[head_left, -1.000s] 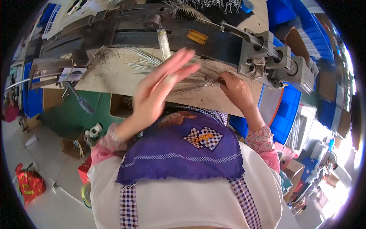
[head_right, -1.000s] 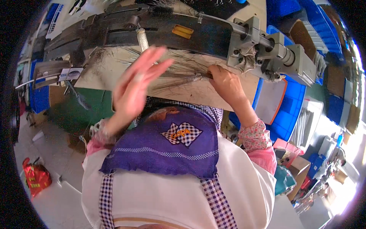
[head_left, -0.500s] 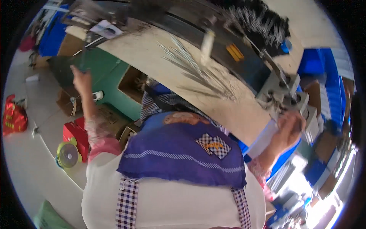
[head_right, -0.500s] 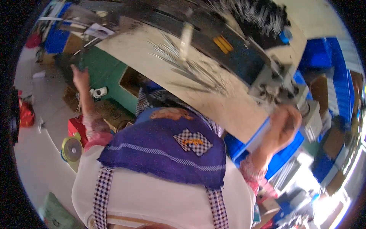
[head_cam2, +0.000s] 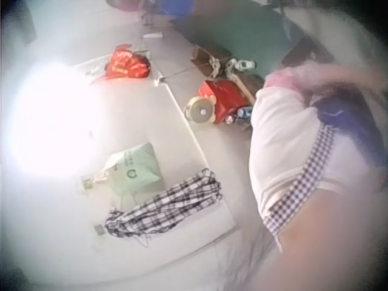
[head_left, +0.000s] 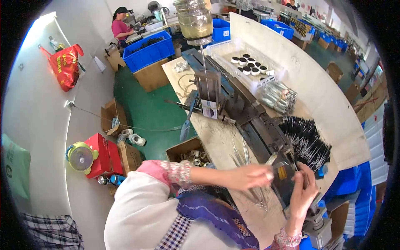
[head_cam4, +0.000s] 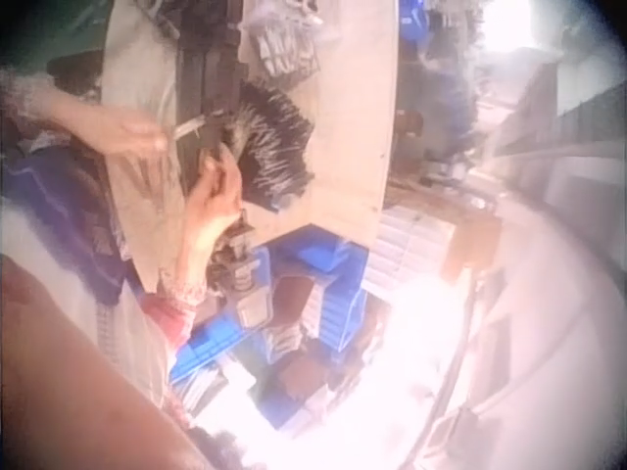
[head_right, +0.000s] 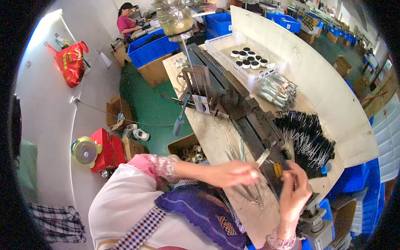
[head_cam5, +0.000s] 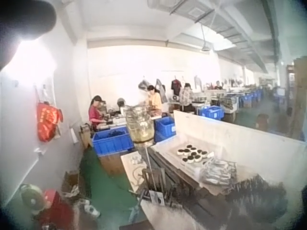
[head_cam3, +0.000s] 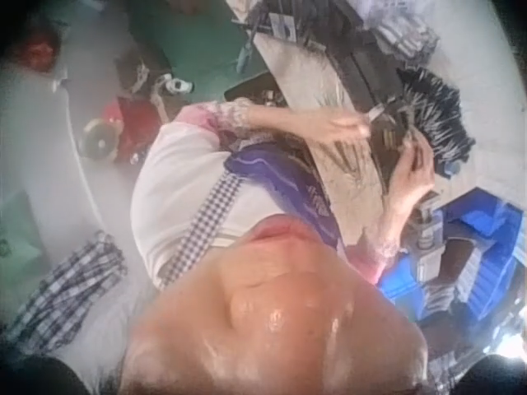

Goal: Manually inserting bundles of bristles or metal fibers into an automated assembly machine on a factory production line.

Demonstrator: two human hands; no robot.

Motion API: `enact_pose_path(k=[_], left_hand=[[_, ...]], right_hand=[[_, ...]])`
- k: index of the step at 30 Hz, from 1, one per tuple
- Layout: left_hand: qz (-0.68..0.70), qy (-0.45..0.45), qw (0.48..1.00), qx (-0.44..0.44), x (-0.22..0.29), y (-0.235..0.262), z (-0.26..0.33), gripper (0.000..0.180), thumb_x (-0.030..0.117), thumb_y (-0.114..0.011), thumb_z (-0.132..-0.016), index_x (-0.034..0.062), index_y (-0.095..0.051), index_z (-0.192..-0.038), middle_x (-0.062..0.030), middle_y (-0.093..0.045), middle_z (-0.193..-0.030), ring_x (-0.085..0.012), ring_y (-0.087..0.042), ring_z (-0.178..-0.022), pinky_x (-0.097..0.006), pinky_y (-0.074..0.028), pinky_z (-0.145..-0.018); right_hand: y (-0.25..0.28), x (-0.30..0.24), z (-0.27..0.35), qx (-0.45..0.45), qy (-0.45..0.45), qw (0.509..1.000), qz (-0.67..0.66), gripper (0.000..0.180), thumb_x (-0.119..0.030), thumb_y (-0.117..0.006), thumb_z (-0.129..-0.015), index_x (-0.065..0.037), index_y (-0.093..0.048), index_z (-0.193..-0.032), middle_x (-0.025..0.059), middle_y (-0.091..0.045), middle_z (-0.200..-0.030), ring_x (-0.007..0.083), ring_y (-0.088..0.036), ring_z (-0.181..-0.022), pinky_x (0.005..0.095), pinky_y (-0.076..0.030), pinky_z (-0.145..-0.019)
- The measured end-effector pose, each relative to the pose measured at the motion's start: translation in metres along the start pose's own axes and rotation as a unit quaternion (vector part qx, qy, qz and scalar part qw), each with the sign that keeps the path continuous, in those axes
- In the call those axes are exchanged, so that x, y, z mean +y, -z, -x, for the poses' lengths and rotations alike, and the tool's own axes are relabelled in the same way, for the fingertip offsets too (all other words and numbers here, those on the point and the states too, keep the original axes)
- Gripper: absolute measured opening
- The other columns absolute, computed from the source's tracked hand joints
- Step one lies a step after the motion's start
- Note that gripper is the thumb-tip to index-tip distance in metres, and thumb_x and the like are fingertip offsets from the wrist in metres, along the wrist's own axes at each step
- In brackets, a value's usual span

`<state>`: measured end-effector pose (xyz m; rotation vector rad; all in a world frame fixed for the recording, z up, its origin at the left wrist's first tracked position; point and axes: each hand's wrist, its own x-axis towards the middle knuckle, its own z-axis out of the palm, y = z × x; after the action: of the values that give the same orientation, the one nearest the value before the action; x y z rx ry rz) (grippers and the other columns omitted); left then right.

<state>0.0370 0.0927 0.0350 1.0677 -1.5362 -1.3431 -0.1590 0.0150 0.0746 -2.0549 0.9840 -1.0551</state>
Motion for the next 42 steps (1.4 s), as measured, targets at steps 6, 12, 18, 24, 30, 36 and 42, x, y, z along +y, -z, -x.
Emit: enact_pose_path(k=[6, 12, 18, 24, 30, 36, 42], left_hand=[[0.027, -0.039, 0.998, 0.03, -0.106, 0.016, -0.016, 0.025, 0.023, -0.037, -0.102, 0.001, -0.05, -0.099, -0.0035, -0.044, -0.079, -0.0126, -0.052, -0.084, -0.031, -0.046, -0.063], [0.425, 0.137, 0.89, 0.091, -0.012, -0.028, -0.041, 0.023, 0.032, -0.046, -0.099, 0.0131, -0.05, -0.087, 0.0022, -0.041, -0.062, -0.0057, -0.034, -0.047, -0.022, -0.026, -0.04], [0.743, 0.1, 0.66, 0.04, 0.018, 0.072, -0.03, 0.029, 0.032, -0.038, -0.101, 0.0093, -0.05, -0.087, 0.0043, -0.032, -0.053, -0.004, -0.025, -0.037, -0.022, -0.02, -0.032], [0.435, -0.063, 0.898, 0.034, -0.047, 0.087, 0.021, 0.024, 0.025, -0.051, -0.096, 0.0063, -0.065, -0.091, 0.0002, -0.048, -0.055, -0.0062, -0.04, -0.042, -0.022, -0.028, -0.036], [-0.041, 0.023, 0.989, -0.138, -0.041, 0.016, -0.041, 0.021, 0.02, -0.06, -0.088, 0.0018, -0.071, -0.087, -0.0054, -0.06, -0.062, -0.0089, -0.046, -0.05, -0.025, -0.036, -0.049], [-0.109, 0.036, 0.987, -0.117, -0.066, 0.013, -0.086, 0.022, 0.019, -0.056, -0.089, 0.0022, -0.07, -0.086, -0.0091, -0.06, -0.061, -0.0111, -0.05, -0.053, -0.028, -0.039, -0.05], [-0.411, -0.088, 0.905, -0.069, -0.024, 0.007, -0.147, 0.018, 0.02, -0.059, -0.078, 0.0048, -0.069, -0.077, -0.0154, -0.063, -0.067, -0.03, -0.064, -0.065, -0.043, -0.05, -0.059]], right_hand=[[0.022, 0.051, -0.011, -0.055, 0.11, 0.957, 0.263, 0.018, 0.002, -0.056, -0.083, 0.003, -0.06, -0.101, 0.0163, -0.057, -0.095, 0.0331, -0.057, -0.088, 0.0385, -0.047, -0.074], [-0.002, 0.061, -0.033, -0.065, 0.183, 0.939, 0.285, 0.022, 0.003, -0.058, -0.077, -0.001, -0.061, -0.098, 0.014, -0.056, -0.087, 0.0328, -0.058, -0.083, 0.0412, -0.049, -0.07], [-0.001, 0.057, -0.031, -0.058, 0.163, 0.922, 0.345, 0.009, -0.002, -0.058, -0.077, -0.004, -0.057, -0.086, 0.0117, -0.053, -0.078, 0.0295, -0.057, -0.077, 0.0378, -0.049, -0.065], [-0.005, 0.049, -0.041, -0.038, 0.125, 0.961, 0.243, 0.01, 0.001, -0.057, -0.073, -0.001, -0.053, -0.082, 0.0141, -0.054, -0.079, 0.0346, -0.059, -0.076, 0.042, -0.05, -0.066], [-0.044, 0.096, -0.123, -0.18, 0.025, 0.908, 0.377, 0.016, -0.016, -0.061, -0.083, -0.001, -0.059, -0.086, 0.0153, -0.06, -0.087, 0.0335, -0.06, -0.085, 0.0421, -0.05, -0.073], [0.04, 0.068, -0.056, -0.142, 0.06, 0.973, 0.171, 0.022, -0.015, -0.068, -0.076, 0.001, -0.061, -0.09, 0.011, -0.057, -0.084, 0.0296, -0.057, -0.076, 0.0369, -0.046, -0.066], [0.034, 0.08, -0.046, -0.141, 0.12, 0.962, 0.198, 0.023, -0.013, -0.068, -0.073, -0.002, -0.06, -0.091, 0.0126, -0.058, -0.08, 0.0324, -0.059, -0.078, 0.0388, -0.049, -0.068]])
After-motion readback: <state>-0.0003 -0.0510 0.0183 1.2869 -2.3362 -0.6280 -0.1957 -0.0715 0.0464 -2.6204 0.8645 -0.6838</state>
